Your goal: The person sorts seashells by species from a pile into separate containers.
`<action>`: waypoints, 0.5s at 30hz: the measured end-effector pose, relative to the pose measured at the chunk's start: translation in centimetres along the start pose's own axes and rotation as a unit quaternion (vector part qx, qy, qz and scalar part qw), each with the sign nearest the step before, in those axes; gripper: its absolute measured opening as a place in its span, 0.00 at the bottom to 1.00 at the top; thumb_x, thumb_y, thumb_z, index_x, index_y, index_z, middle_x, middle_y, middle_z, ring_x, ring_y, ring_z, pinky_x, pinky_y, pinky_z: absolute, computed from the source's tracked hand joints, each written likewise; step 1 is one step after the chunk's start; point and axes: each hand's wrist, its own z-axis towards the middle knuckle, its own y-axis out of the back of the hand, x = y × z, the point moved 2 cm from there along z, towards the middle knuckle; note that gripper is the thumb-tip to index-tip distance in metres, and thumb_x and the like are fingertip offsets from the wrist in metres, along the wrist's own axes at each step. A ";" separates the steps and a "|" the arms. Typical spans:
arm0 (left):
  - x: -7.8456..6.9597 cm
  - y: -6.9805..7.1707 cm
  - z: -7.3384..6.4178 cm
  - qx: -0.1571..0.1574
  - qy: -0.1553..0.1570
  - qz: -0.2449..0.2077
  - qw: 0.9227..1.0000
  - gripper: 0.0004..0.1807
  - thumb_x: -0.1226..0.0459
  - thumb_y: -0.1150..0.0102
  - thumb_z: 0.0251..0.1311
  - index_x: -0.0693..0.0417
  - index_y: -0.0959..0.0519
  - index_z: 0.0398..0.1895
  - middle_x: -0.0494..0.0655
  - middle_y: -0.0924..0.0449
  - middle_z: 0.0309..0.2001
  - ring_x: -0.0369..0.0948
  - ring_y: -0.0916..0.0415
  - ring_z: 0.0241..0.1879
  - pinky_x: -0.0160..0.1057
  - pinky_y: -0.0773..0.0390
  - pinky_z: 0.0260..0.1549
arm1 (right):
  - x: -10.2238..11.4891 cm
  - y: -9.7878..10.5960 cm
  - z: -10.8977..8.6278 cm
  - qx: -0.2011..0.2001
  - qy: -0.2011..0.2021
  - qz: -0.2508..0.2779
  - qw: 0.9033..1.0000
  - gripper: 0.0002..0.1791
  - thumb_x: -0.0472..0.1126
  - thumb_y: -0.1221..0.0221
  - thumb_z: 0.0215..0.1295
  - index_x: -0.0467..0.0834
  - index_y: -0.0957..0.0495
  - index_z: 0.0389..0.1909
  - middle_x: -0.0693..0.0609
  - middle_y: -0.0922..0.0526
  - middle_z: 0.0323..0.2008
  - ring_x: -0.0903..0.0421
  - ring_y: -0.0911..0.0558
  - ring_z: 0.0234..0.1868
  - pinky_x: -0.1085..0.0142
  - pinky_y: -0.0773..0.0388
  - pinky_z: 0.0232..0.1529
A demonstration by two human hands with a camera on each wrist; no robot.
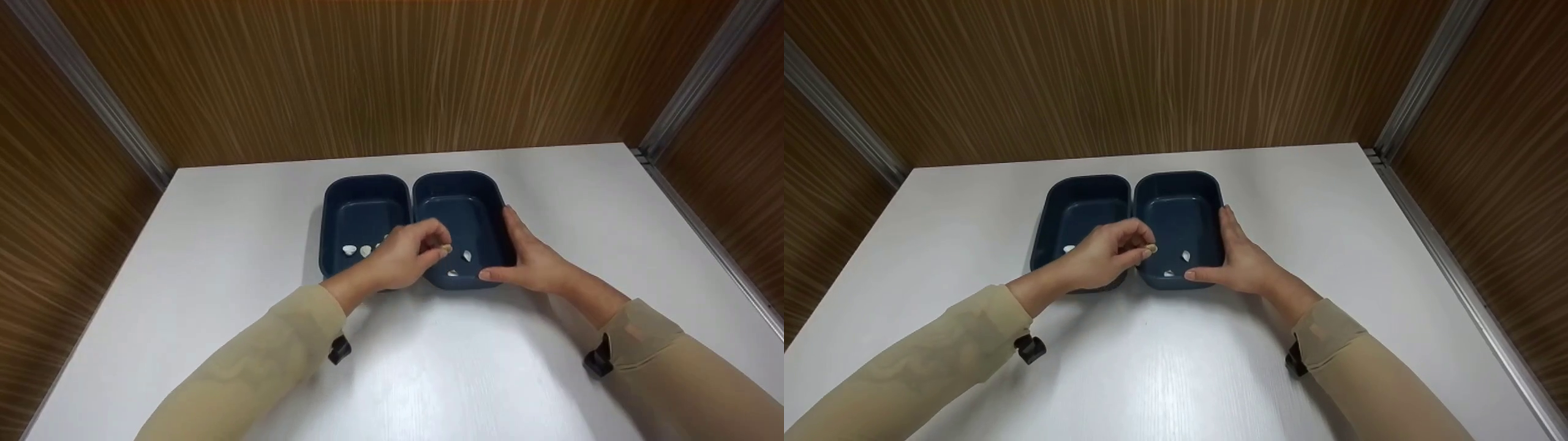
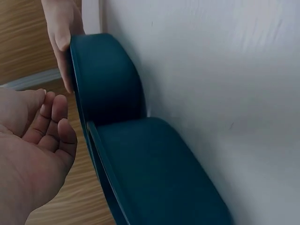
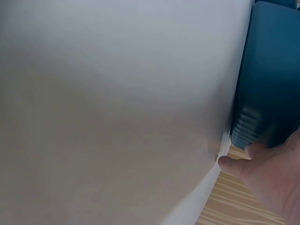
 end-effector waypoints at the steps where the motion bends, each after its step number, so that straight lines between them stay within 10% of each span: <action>1: 0.1 0.0 0.3 -0.003 0.001 0.003 1.000 0.03 0.63 0.40 0.78 0.50 0.20 0.50 0.40 0.18 0.41 0.36 0.23 0.39 0.34 0.22 0.41 | 0.0 0.0 0.0 0.000 0.002 0.001 1.000 0.75 0.63 0.27 0.62 0.41 0.75 0.85 0.41 0.71 0.86 0.40 0.62 0.85 0.40 0.55 0.81; 15: 0.8 -0.3 2.5 -0.002 0.024 0.032 0.999 0.09 0.64 0.42 0.79 0.54 0.19 0.57 0.44 0.17 0.45 0.38 0.22 0.41 0.35 0.21 0.44 | -0.2 0.0 0.0 0.002 0.002 0.013 1.000 0.76 0.65 0.27 0.61 0.42 0.75 0.85 0.42 0.70 0.86 0.41 0.62 0.85 0.40 0.55 0.81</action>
